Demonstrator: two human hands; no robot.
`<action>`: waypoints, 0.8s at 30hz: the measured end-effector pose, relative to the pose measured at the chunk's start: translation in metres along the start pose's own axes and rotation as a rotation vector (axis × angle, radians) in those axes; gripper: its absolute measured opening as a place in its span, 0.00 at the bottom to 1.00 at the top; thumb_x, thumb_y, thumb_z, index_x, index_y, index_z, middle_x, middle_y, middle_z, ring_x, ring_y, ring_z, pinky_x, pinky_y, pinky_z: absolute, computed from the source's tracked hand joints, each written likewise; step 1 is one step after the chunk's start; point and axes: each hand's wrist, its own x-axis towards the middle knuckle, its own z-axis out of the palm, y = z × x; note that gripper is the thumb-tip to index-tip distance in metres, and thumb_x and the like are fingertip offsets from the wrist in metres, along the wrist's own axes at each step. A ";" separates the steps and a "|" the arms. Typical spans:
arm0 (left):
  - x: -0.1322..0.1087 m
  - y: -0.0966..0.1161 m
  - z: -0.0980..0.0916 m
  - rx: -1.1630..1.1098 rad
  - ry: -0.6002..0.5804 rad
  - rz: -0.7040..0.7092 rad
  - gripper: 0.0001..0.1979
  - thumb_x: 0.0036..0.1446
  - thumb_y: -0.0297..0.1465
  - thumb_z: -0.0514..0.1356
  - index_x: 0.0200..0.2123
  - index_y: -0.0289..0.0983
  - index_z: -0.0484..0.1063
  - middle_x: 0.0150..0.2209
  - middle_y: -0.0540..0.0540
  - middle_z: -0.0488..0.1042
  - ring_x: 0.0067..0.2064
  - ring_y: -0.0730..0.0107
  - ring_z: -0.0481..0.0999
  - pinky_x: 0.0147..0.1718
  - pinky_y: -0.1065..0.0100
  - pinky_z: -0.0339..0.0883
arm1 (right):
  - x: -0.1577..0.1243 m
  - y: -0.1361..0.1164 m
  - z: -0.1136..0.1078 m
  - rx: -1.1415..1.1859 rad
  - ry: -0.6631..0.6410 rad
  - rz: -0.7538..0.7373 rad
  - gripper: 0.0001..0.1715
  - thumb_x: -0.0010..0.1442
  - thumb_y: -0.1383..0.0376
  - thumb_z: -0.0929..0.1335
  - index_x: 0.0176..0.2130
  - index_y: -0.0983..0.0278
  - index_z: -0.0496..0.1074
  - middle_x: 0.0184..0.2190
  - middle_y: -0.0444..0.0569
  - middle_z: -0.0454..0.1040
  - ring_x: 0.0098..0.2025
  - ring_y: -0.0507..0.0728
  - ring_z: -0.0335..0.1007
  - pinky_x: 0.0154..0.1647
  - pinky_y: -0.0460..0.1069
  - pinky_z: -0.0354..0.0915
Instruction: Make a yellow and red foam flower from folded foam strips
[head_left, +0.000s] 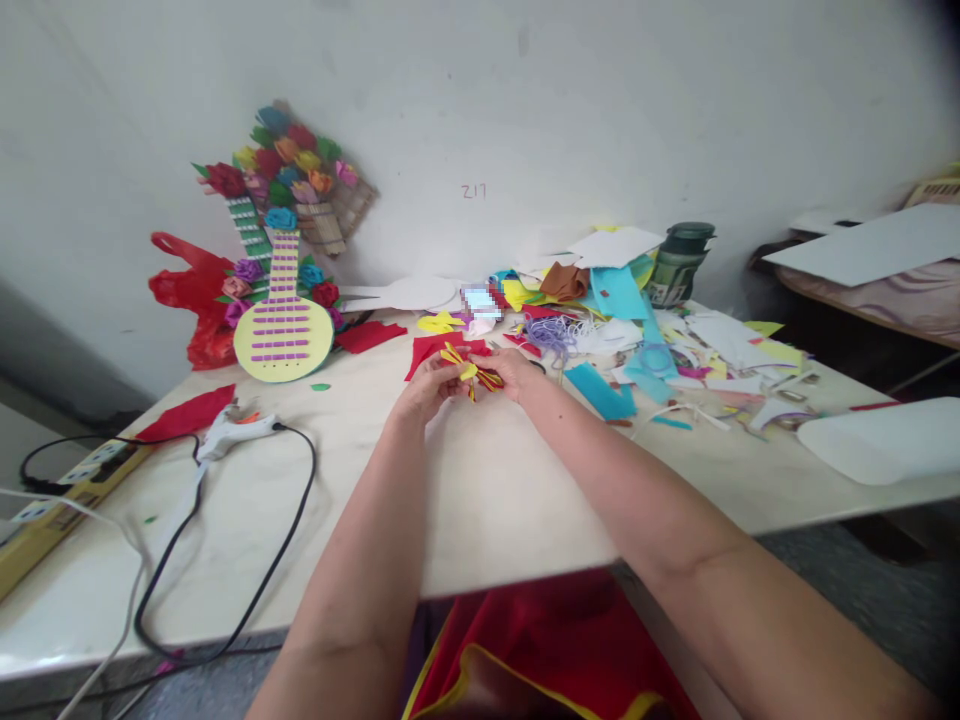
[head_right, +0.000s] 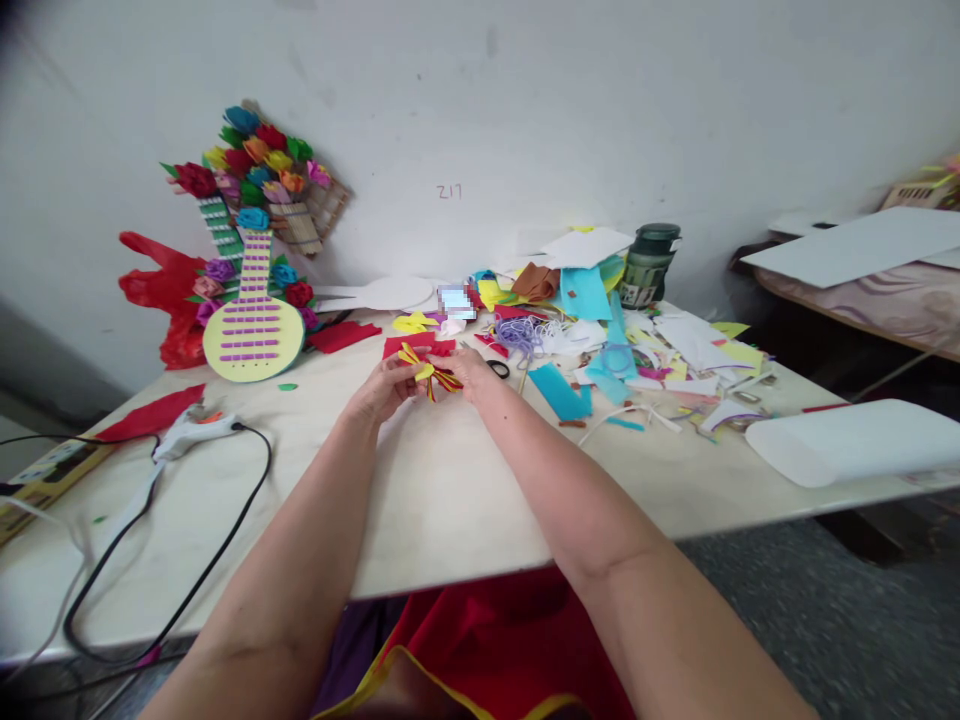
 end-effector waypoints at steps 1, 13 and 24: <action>0.001 0.000 0.000 -0.012 0.048 -0.012 0.21 0.40 0.38 0.66 0.38 0.34 0.69 0.22 0.49 0.72 0.21 0.75 0.70 0.23 0.72 0.64 | 0.001 0.000 0.000 0.057 0.041 0.017 0.09 0.44 0.67 0.74 0.26 0.67 0.71 0.18 0.45 0.74 0.24 0.54 0.72 0.30 0.49 0.69; 0.010 -0.010 0.004 -0.013 0.237 0.028 0.20 0.41 0.42 0.63 0.34 0.33 0.73 0.36 0.41 0.75 0.34 0.65 0.75 0.32 0.66 0.68 | 0.001 0.005 0.006 0.291 0.170 -0.003 0.04 0.48 0.68 0.71 0.28 0.65 0.71 0.24 0.43 0.76 0.25 0.51 0.71 0.29 0.47 0.68; 0.004 -0.008 0.006 -0.005 0.215 0.051 0.15 0.35 0.31 0.66 0.30 0.33 0.71 0.27 0.48 0.74 0.28 0.70 0.74 0.30 0.67 0.68 | -0.012 -0.001 0.016 0.185 0.192 0.053 0.06 0.50 0.64 0.70 0.30 0.65 0.71 0.21 0.43 0.74 0.22 0.52 0.69 0.25 0.47 0.66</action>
